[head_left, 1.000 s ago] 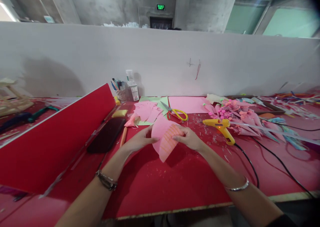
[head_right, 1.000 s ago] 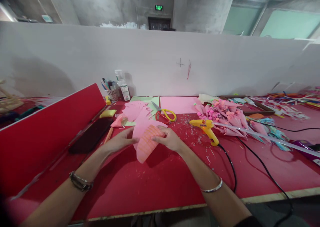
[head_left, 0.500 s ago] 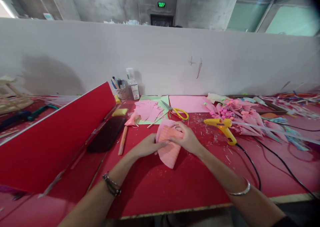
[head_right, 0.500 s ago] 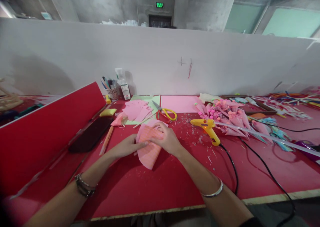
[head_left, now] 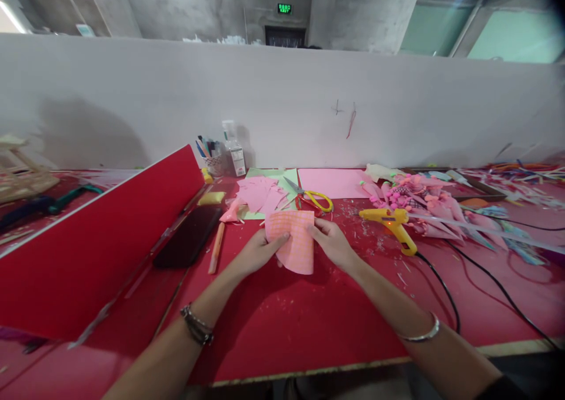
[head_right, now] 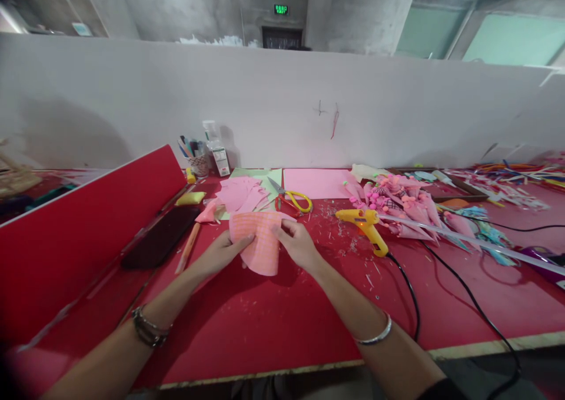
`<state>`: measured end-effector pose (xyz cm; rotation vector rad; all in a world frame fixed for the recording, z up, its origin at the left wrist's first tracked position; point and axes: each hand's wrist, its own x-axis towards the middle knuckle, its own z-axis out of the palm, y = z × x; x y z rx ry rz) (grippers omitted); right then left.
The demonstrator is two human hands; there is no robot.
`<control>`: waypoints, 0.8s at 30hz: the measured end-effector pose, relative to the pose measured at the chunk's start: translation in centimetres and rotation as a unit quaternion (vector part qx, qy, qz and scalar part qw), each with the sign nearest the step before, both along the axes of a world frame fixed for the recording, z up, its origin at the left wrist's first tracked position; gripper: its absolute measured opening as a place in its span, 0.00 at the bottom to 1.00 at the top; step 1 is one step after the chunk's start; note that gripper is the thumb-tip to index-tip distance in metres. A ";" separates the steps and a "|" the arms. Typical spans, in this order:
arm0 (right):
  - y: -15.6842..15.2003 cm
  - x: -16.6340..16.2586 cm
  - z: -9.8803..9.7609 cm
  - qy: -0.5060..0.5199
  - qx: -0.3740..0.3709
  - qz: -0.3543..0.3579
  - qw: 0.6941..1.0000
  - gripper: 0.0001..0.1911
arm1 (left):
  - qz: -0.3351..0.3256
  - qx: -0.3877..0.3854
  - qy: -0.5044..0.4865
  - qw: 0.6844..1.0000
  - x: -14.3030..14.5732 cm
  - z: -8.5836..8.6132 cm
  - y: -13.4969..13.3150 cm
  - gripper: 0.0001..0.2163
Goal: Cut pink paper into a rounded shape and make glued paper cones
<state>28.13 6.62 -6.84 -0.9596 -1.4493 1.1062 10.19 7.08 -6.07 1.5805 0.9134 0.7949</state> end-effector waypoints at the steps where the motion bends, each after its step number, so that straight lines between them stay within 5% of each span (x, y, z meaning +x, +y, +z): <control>1: 0.0 0.0 0.0 -0.009 0.002 -0.004 1.000 0.14 | 0.001 -0.001 -0.004 1.000 0.0 0.0 0.0 0.15; 24: -0.5 -0.2 0.2 -0.003 0.034 0.000 0.999 0.15 | 0.039 -0.031 -0.072 0.996 0.6 0.9 -0.9 0.19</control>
